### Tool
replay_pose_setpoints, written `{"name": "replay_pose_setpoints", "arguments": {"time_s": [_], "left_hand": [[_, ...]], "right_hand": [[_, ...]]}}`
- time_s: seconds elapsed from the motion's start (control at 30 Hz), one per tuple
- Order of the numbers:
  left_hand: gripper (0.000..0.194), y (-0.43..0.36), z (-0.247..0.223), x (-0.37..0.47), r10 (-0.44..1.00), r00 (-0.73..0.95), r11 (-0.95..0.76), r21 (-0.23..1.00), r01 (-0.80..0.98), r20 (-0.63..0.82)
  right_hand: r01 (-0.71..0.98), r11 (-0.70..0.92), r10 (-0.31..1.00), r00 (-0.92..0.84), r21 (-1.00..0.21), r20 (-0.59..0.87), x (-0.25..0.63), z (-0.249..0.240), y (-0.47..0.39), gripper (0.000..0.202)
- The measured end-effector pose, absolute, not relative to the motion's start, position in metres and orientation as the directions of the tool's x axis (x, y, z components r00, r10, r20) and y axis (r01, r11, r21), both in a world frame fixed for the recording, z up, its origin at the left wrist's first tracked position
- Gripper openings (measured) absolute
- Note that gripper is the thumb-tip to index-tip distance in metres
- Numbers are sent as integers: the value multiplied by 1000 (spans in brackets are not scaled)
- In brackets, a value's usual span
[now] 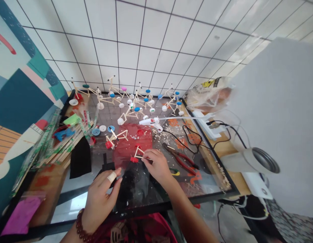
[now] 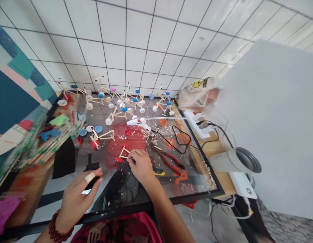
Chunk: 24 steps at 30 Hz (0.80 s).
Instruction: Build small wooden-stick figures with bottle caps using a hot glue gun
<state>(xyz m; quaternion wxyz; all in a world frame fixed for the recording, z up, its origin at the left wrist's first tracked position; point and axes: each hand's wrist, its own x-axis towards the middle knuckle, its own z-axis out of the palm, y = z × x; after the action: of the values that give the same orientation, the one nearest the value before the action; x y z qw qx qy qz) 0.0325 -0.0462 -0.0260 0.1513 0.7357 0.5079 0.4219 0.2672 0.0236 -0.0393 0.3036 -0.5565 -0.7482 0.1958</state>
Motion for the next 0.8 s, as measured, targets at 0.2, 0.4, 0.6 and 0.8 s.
{"name": "replay_pose_setpoints", "arguments": {"time_s": [0.2,0.4,0.6,0.8], "left_hand": [[50,-33,-23,56,995,-86,-33,963,269,58],[54,-22,-26,71,941,-85,289,908,-305,-328],[41,-22,-18,61,869,-25,389,716,-579,-493],[21,-28,-5,48,813,69,473,587,-657,-579]], "right_hand": [[600,348,933,-144,-721,331,257,-23,8,8],[548,413,907,-171,-727,386,245,-8,-16,5],[419,291,957,-144,-860,253,265,5,-25,24],[409,222,949,-298,-885,101,262,-4,-1,91]]}}
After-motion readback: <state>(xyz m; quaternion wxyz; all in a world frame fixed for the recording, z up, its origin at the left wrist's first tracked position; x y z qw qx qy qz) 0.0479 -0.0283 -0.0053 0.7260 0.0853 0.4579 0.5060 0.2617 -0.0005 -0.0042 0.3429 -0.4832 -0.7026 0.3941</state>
